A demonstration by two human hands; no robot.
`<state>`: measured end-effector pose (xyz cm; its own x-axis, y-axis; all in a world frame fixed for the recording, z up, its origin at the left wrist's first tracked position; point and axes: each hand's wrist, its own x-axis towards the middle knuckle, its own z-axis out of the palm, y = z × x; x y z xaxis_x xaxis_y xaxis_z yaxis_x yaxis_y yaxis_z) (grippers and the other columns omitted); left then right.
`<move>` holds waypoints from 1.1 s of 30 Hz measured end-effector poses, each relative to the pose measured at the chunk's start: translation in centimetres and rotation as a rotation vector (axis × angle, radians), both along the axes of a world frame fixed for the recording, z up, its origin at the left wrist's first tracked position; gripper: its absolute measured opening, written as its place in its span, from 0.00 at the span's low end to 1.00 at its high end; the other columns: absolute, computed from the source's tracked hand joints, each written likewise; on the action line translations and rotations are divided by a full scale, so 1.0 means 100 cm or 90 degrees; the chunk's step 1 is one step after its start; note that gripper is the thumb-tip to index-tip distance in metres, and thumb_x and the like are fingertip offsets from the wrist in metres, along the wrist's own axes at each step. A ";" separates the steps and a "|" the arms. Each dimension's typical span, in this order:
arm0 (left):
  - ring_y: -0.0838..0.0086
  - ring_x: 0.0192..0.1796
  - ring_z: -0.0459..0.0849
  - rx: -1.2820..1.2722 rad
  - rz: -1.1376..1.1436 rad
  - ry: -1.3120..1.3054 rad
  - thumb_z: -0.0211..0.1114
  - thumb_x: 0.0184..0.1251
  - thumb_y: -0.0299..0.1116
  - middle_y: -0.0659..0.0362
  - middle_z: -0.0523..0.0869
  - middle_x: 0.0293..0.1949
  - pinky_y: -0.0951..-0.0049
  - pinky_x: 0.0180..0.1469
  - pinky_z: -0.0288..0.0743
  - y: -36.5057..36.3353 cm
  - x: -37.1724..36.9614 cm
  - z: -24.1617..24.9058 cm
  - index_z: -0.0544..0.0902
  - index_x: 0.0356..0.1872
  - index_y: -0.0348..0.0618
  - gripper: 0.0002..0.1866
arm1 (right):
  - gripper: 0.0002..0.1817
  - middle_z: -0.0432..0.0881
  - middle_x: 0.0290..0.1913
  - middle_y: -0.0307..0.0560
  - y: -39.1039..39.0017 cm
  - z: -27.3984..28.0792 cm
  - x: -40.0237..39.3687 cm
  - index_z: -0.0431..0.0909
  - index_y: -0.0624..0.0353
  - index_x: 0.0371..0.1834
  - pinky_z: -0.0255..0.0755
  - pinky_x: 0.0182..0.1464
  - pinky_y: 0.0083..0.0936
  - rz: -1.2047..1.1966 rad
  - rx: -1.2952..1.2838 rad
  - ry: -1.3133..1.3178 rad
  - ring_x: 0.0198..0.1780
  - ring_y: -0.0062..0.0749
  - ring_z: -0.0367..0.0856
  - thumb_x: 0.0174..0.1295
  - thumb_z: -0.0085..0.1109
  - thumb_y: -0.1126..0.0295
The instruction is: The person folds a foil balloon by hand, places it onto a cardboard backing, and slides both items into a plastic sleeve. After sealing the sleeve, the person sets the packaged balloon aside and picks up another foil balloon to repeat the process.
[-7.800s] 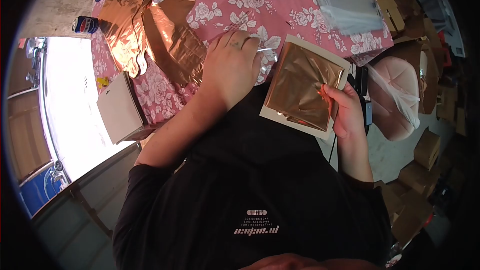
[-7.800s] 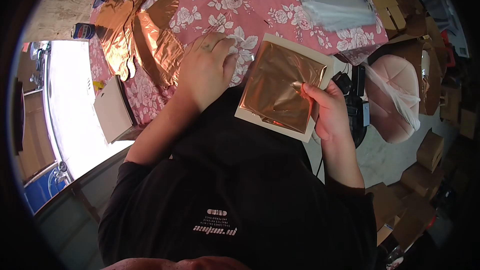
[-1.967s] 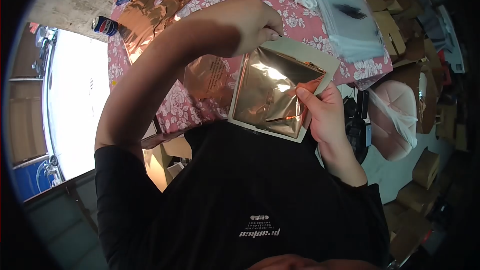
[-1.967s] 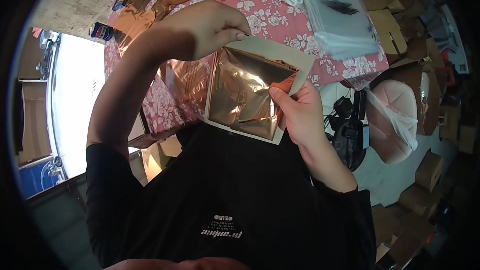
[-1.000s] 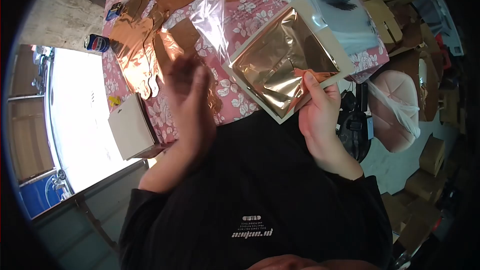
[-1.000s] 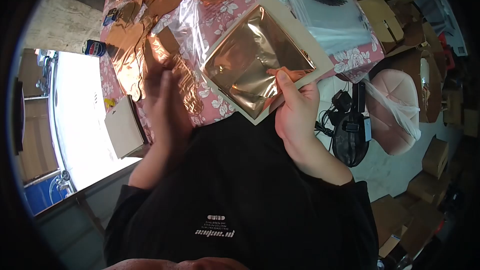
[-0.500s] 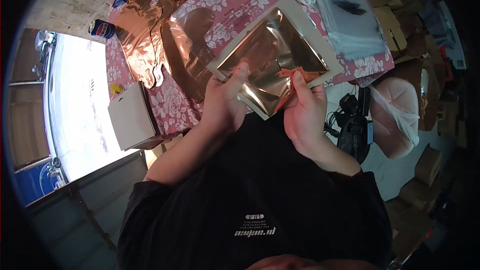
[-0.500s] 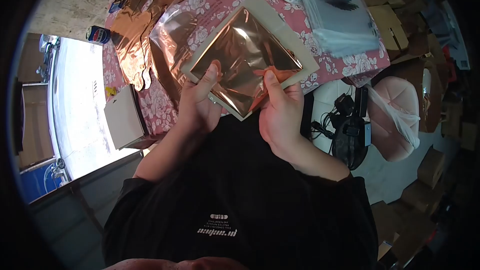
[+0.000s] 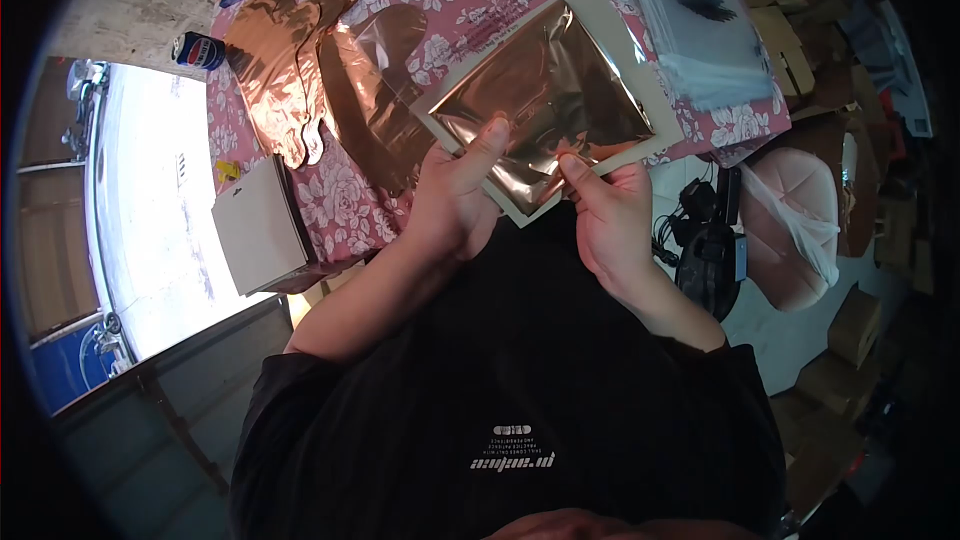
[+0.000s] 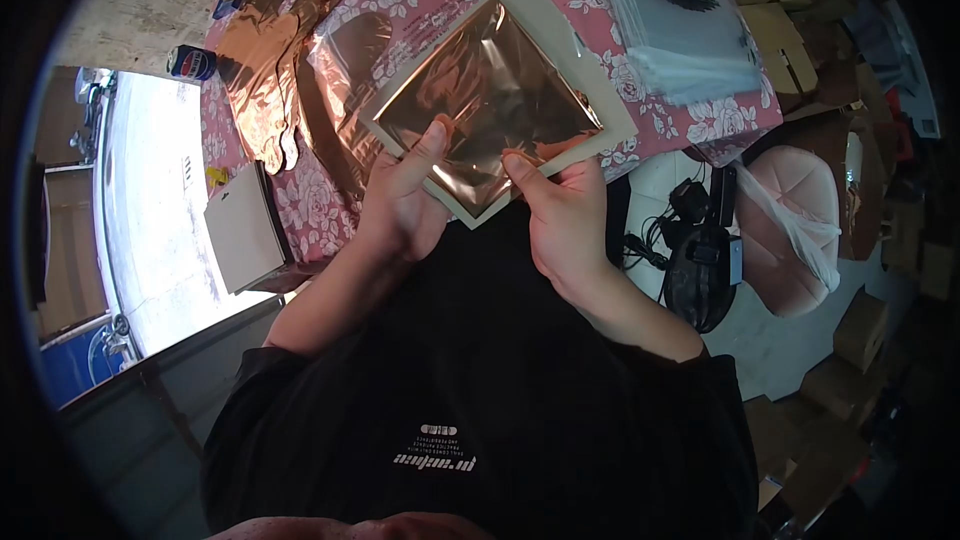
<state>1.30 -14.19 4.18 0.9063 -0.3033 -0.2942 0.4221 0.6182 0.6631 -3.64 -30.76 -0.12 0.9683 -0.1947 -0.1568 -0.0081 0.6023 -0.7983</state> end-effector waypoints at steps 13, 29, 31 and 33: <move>0.67 0.67 0.86 0.025 0.004 0.001 0.59 0.90 0.32 0.52 0.88 0.64 0.60 0.70 0.83 0.004 -0.001 -0.010 0.80 0.68 0.37 0.16 | 0.20 0.91 0.56 0.47 0.000 0.011 0.005 0.81 0.62 0.64 0.84 0.61 0.27 0.070 -0.064 0.000 0.53 0.28 0.91 0.71 0.69 0.85; 0.70 0.65 0.85 0.054 0.017 0.035 0.66 0.85 0.29 0.57 0.88 0.60 0.59 0.72 0.77 0.013 -0.003 -0.020 0.85 0.61 0.42 0.10 | 0.09 0.90 0.55 0.43 -0.014 0.001 0.010 0.83 0.59 0.58 0.77 0.67 0.33 -0.076 0.051 0.019 0.58 0.28 0.87 0.80 0.64 0.74; 0.69 0.66 0.85 0.065 0.008 0.039 0.66 0.85 0.29 0.57 0.89 0.60 0.59 0.72 0.77 0.016 -0.002 -0.021 0.85 0.60 0.42 0.10 | 0.09 0.91 0.53 0.44 -0.013 0.010 0.009 0.83 0.59 0.56 0.80 0.61 0.31 -0.034 0.081 0.017 0.54 0.29 0.88 0.76 0.68 0.76; 0.69 0.65 0.85 0.048 0.022 0.041 0.66 0.85 0.29 0.57 0.89 0.61 0.60 0.72 0.78 0.014 -0.003 -0.011 0.85 0.63 0.41 0.12 | 0.10 0.91 0.51 0.45 -0.021 0.004 0.005 0.82 0.59 0.55 0.82 0.58 0.30 0.062 0.009 -0.005 0.50 0.29 0.89 0.74 0.70 0.78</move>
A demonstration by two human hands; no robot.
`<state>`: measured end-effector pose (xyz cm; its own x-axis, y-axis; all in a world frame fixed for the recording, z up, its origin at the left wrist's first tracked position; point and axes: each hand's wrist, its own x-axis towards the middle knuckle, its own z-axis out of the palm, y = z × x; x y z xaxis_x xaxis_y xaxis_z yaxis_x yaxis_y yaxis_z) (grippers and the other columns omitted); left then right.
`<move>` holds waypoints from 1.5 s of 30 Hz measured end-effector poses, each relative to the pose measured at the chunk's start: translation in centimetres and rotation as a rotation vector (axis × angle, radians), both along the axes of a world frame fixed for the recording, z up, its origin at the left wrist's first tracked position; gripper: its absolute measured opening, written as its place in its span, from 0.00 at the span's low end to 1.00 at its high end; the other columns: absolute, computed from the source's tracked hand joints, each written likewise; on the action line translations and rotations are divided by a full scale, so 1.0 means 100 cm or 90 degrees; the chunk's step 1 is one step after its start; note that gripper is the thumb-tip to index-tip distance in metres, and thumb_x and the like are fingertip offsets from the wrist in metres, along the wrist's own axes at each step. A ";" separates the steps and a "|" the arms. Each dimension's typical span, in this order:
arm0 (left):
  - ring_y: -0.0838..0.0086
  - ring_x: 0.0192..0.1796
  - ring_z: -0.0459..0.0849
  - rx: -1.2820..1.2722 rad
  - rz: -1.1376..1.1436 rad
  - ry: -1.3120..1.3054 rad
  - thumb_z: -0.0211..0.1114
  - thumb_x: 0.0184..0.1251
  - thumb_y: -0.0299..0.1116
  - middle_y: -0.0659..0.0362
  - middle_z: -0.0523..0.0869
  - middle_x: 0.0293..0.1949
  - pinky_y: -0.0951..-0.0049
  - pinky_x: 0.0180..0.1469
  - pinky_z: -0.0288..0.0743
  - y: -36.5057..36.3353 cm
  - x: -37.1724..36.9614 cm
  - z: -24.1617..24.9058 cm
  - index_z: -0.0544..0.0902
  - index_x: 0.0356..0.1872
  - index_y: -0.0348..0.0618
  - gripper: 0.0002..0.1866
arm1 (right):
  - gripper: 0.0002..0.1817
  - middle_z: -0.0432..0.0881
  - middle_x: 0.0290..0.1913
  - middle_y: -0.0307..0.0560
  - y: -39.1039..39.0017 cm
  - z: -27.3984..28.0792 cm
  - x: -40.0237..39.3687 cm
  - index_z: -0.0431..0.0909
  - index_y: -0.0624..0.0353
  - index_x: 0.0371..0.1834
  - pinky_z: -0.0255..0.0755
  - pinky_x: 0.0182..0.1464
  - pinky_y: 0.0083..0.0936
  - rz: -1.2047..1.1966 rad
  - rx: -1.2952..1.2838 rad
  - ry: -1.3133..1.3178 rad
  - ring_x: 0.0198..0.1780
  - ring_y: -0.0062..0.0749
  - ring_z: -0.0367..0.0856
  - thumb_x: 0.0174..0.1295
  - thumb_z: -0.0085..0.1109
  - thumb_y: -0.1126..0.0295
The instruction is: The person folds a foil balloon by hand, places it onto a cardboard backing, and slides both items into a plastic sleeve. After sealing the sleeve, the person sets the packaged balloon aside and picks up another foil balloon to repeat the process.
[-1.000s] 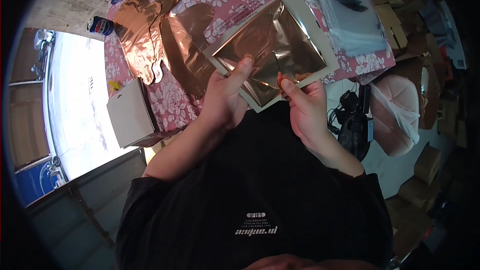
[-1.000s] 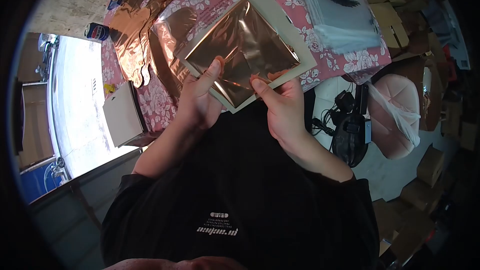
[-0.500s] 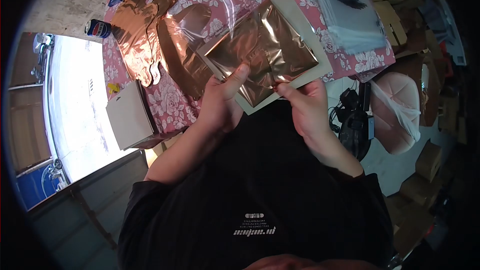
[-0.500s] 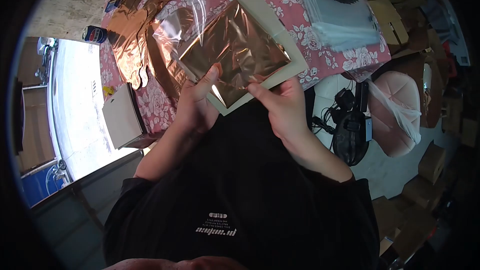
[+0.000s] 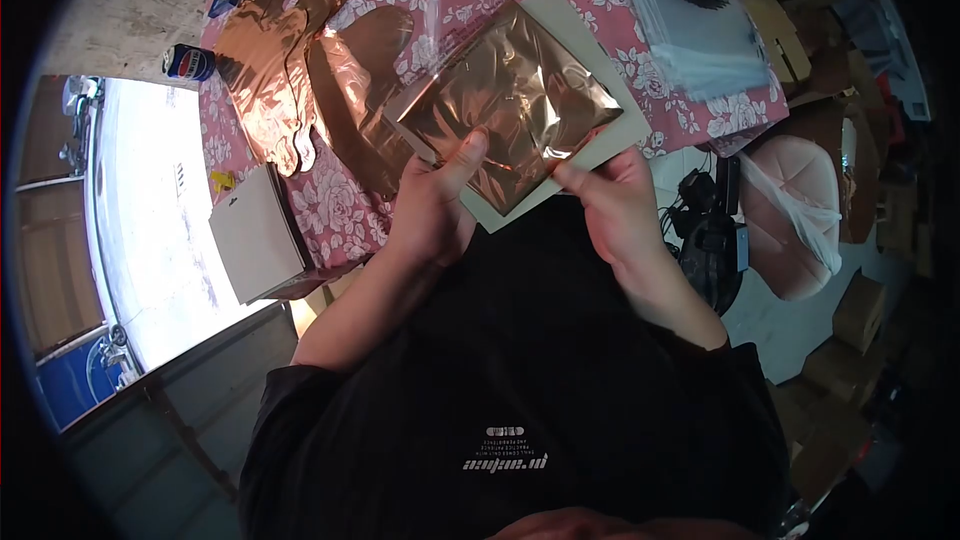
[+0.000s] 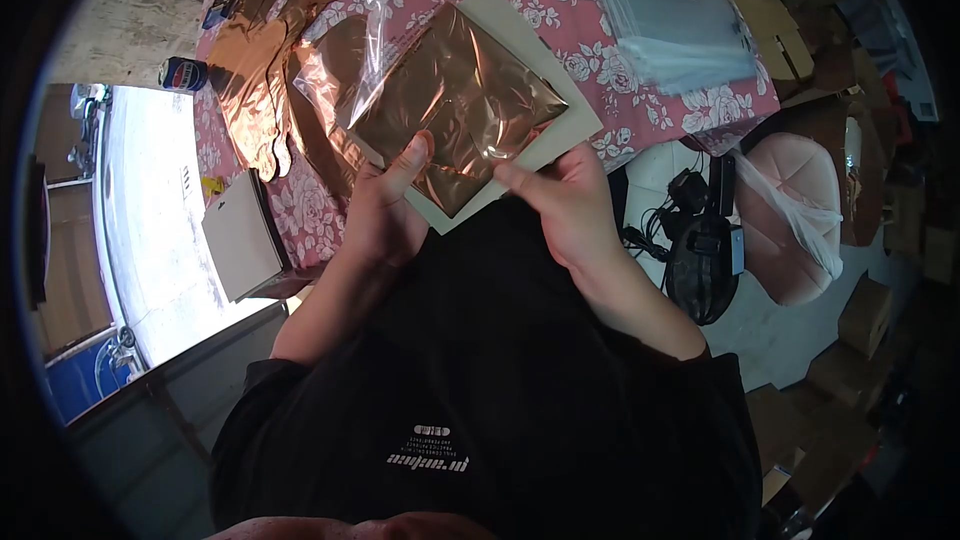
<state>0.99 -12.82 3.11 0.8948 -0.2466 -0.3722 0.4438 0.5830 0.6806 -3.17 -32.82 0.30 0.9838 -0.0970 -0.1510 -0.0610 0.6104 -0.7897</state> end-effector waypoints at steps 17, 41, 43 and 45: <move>0.72 0.61 0.87 0.118 0.001 -0.008 0.67 0.84 0.31 0.58 0.90 0.59 0.65 0.67 0.80 0.001 -0.006 -0.013 0.85 0.63 0.39 0.13 | 0.13 0.92 0.45 0.48 0.023 -0.004 -0.008 0.80 0.61 0.50 0.83 0.49 0.26 -0.042 -0.111 0.010 0.45 0.28 0.90 0.68 0.73 0.85; 0.74 0.60 0.87 -0.006 -0.004 0.001 0.62 0.89 0.33 0.59 0.90 0.59 0.66 0.64 0.81 0.006 0.000 0.001 0.86 0.61 0.42 0.11 | 0.14 0.92 0.44 0.47 0.020 -0.010 -0.009 0.83 0.64 0.50 0.85 0.55 0.26 0.042 -0.084 0.025 0.46 0.27 0.91 0.65 0.74 0.87; 0.75 0.61 0.86 -0.017 -0.006 -0.006 0.62 0.89 0.33 0.61 0.90 0.58 0.67 0.65 0.80 0.001 -0.002 0.000 0.86 0.61 0.43 0.11 | 0.14 0.92 0.44 0.46 0.023 -0.008 -0.010 0.84 0.64 0.51 0.85 0.55 0.26 0.025 -0.119 0.008 0.47 0.27 0.91 0.65 0.74 0.88; 0.78 0.62 0.85 0.028 0.031 -0.015 0.63 0.88 0.33 0.63 0.90 0.59 0.69 0.68 0.75 0.001 -0.003 -0.013 0.86 0.62 0.44 0.11 | 0.15 0.92 0.45 0.46 0.026 -0.008 -0.008 0.84 0.65 0.51 0.84 0.56 0.25 0.009 -0.152 -0.009 0.47 0.26 0.91 0.64 0.75 0.88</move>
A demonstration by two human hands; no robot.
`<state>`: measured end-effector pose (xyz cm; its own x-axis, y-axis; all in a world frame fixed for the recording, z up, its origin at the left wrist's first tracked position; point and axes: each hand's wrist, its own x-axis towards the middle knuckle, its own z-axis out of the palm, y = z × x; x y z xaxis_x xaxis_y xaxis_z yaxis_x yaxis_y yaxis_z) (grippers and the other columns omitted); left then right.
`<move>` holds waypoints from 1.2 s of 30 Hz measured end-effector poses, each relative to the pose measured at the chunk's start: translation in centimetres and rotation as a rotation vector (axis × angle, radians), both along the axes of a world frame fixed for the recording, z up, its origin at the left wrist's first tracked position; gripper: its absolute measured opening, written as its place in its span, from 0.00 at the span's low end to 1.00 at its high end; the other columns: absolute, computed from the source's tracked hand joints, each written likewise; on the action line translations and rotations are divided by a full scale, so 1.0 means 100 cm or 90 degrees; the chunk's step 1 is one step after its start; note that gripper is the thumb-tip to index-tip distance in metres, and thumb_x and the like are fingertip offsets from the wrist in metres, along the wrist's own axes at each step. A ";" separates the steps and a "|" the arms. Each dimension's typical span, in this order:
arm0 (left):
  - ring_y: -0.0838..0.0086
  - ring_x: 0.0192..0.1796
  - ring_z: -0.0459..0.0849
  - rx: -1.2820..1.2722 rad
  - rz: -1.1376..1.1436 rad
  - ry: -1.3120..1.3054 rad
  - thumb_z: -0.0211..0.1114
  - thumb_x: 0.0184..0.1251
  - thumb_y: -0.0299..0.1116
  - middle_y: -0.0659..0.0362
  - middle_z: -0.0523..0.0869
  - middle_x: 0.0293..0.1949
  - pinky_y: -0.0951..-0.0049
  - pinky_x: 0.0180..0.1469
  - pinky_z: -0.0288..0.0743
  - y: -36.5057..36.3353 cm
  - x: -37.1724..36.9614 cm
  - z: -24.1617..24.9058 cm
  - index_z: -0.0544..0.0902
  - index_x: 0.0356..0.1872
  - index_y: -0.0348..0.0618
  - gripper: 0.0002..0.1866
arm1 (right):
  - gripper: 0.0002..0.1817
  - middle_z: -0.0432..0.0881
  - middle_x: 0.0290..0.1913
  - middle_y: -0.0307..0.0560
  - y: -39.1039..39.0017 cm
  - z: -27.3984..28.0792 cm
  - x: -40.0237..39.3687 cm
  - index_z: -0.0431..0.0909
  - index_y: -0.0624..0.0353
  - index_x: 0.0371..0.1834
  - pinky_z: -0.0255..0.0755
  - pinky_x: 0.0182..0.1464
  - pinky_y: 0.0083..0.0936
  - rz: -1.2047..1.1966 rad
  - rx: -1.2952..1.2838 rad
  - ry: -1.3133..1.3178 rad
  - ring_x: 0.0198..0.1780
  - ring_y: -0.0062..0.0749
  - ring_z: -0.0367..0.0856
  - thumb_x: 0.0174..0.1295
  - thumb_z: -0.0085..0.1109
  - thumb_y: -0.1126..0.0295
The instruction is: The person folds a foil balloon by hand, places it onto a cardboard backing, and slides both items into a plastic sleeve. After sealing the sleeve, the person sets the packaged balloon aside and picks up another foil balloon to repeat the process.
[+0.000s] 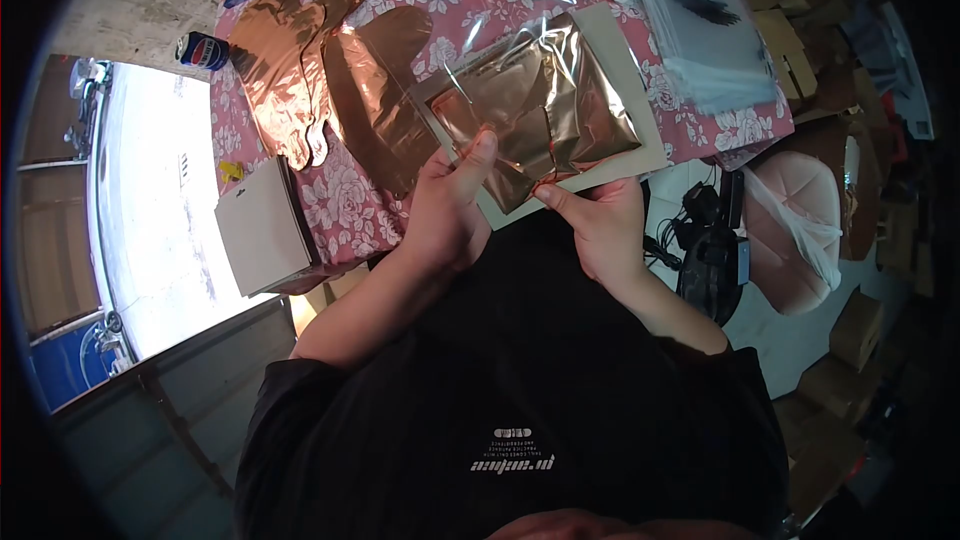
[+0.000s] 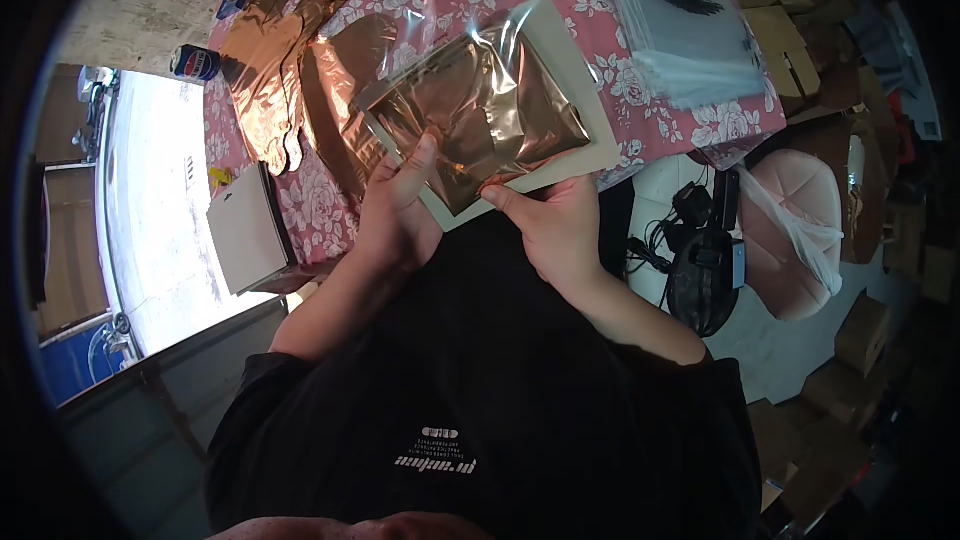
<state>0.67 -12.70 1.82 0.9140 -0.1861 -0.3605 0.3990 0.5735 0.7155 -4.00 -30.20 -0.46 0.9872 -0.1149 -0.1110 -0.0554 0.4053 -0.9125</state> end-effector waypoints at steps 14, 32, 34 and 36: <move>0.73 0.61 0.87 -0.049 -0.036 0.036 0.64 0.86 0.30 0.59 0.91 0.58 0.65 0.68 0.78 0.009 0.005 0.014 0.86 0.60 0.42 0.10 | 0.05 0.90 0.47 0.42 -0.013 0.003 -0.001 0.84 0.60 0.52 0.85 0.53 0.30 -0.042 0.175 0.040 0.47 0.30 0.91 0.77 0.65 0.78; 0.84 0.42 0.81 0.064 -0.074 0.038 0.72 0.78 0.28 0.66 0.88 0.43 0.76 0.49 0.73 0.038 -0.003 -0.004 0.87 0.49 0.43 0.05 | 0.31 0.82 0.72 0.61 -0.077 0.006 0.015 0.66 0.73 0.82 0.71 0.78 0.40 0.060 0.335 -0.062 0.73 0.44 0.82 0.74 0.48 0.77; 0.83 0.41 0.81 0.065 -0.123 0.057 0.71 0.78 0.27 0.66 0.89 0.43 0.76 0.49 0.73 0.044 -0.002 -0.006 0.87 0.49 0.42 0.05 | 0.30 0.87 0.66 0.56 -0.085 0.002 0.016 0.67 0.73 0.82 0.78 0.67 0.30 0.062 0.146 -0.043 0.64 0.33 0.87 0.77 0.52 0.79; 0.82 0.41 0.81 0.055 -0.118 0.061 0.71 0.78 0.27 0.65 0.88 0.43 0.76 0.49 0.73 0.045 -0.003 -0.004 0.87 0.49 0.42 0.05 | 0.30 0.87 0.66 0.57 -0.087 0.002 0.016 0.66 0.73 0.82 0.78 0.69 0.31 0.077 0.094 -0.052 0.65 0.35 0.87 0.77 0.51 0.78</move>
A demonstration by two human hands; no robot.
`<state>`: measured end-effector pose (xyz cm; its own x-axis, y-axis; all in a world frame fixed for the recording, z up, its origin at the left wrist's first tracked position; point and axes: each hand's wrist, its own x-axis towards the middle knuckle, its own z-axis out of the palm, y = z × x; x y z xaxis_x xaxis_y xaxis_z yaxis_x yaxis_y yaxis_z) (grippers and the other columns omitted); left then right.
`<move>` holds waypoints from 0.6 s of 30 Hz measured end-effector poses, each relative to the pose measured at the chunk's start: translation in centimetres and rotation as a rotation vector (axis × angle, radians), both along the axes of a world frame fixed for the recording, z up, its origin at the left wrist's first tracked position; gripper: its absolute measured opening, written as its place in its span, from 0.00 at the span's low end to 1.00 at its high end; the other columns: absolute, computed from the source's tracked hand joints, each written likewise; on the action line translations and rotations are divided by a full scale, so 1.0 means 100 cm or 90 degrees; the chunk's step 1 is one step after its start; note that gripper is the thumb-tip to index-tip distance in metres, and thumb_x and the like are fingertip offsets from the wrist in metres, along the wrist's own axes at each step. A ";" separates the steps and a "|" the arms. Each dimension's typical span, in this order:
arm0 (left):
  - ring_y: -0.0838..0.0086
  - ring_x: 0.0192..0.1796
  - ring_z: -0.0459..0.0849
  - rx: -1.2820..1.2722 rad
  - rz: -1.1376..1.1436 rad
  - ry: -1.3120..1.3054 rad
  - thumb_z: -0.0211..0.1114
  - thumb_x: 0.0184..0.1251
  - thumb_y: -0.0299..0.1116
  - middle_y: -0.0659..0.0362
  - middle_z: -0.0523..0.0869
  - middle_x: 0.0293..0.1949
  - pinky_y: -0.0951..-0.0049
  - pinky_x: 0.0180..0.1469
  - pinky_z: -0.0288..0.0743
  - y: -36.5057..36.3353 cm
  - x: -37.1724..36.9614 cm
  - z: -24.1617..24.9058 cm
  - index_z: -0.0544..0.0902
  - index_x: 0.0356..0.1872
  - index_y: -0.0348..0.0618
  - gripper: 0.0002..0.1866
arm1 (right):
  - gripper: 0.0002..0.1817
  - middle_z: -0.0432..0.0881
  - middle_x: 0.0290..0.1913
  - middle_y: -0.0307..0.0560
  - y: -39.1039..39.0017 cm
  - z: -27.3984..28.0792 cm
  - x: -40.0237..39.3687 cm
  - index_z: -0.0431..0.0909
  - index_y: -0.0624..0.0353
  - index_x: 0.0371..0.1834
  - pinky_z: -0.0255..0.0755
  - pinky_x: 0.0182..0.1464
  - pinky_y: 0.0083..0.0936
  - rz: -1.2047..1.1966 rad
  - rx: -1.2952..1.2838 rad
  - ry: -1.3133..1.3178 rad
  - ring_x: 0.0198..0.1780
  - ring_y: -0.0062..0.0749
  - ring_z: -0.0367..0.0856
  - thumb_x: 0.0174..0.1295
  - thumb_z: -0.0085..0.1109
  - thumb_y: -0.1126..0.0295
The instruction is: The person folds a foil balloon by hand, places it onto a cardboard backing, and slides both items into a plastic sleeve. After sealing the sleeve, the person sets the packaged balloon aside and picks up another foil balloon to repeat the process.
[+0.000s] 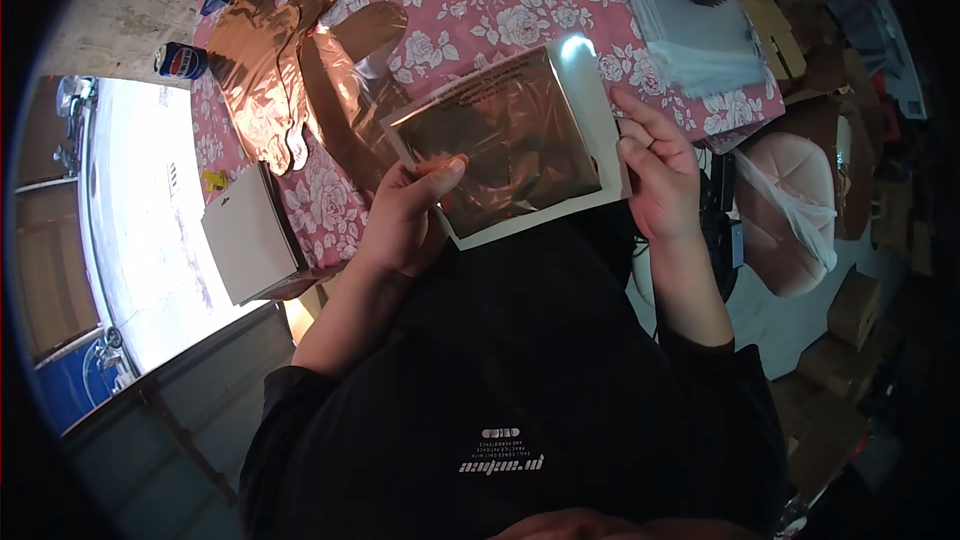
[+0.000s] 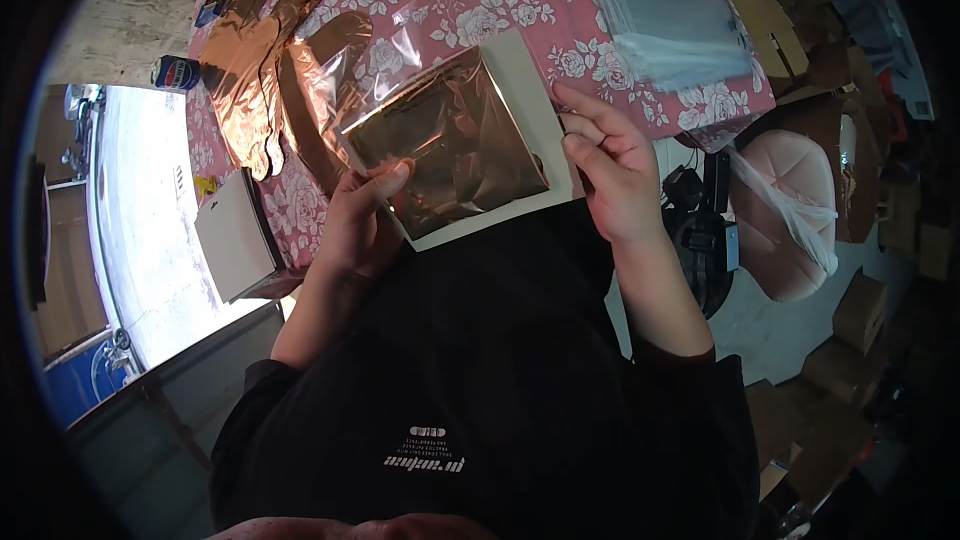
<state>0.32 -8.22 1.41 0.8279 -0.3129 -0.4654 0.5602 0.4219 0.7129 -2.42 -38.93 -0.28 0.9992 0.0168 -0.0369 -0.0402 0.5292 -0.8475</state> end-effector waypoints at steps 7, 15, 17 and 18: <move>0.81 0.44 0.82 0.010 -0.032 -0.010 0.71 0.78 0.26 0.65 0.88 0.43 0.74 0.50 0.76 0.008 -0.005 -0.004 0.87 0.52 0.40 0.07 | 0.18 0.93 0.51 0.48 0.005 0.007 0.001 0.82 0.70 0.67 0.83 0.56 0.22 0.002 -0.102 0.087 0.49 0.24 0.90 0.76 0.63 0.81; 0.78 0.52 0.88 -0.001 -0.086 -0.010 0.71 0.78 0.25 0.59 0.92 0.51 0.73 0.58 0.79 0.004 -0.012 0.015 0.86 0.57 0.36 0.12 | 0.09 0.92 0.43 0.40 0.010 -0.005 -0.012 0.86 0.66 0.55 0.77 0.46 0.14 -0.039 -0.153 0.110 0.42 0.16 0.86 0.76 0.69 0.77; 0.77 0.52 0.88 0.044 -0.088 -0.009 0.72 0.78 0.25 0.58 0.92 0.53 0.72 0.59 0.79 0.010 -0.012 0.005 0.86 0.59 0.35 0.13 | 0.05 0.91 0.43 0.39 0.008 -0.003 -0.014 0.86 0.64 0.51 0.77 0.48 0.15 -0.041 -0.112 0.125 0.42 0.14 0.85 0.78 0.68 0.74; 0.78 0.52 0.88 0.062 -0.110 -0.019 0.72 0.78 0.25 0.58 0.92 0.53 0.72 0.59 0.80 0.015 -0.011 0.000 0.86 0.59 0.35 0.14 | 0.05 0.91 0.43 0.39 0.009 0.000 -0.013 0.86 0.64 0.51 0.77 0.48 0.15 -0.042 -0.112 0.126 0.42 0.14 0.85 0.78 0.68 0.74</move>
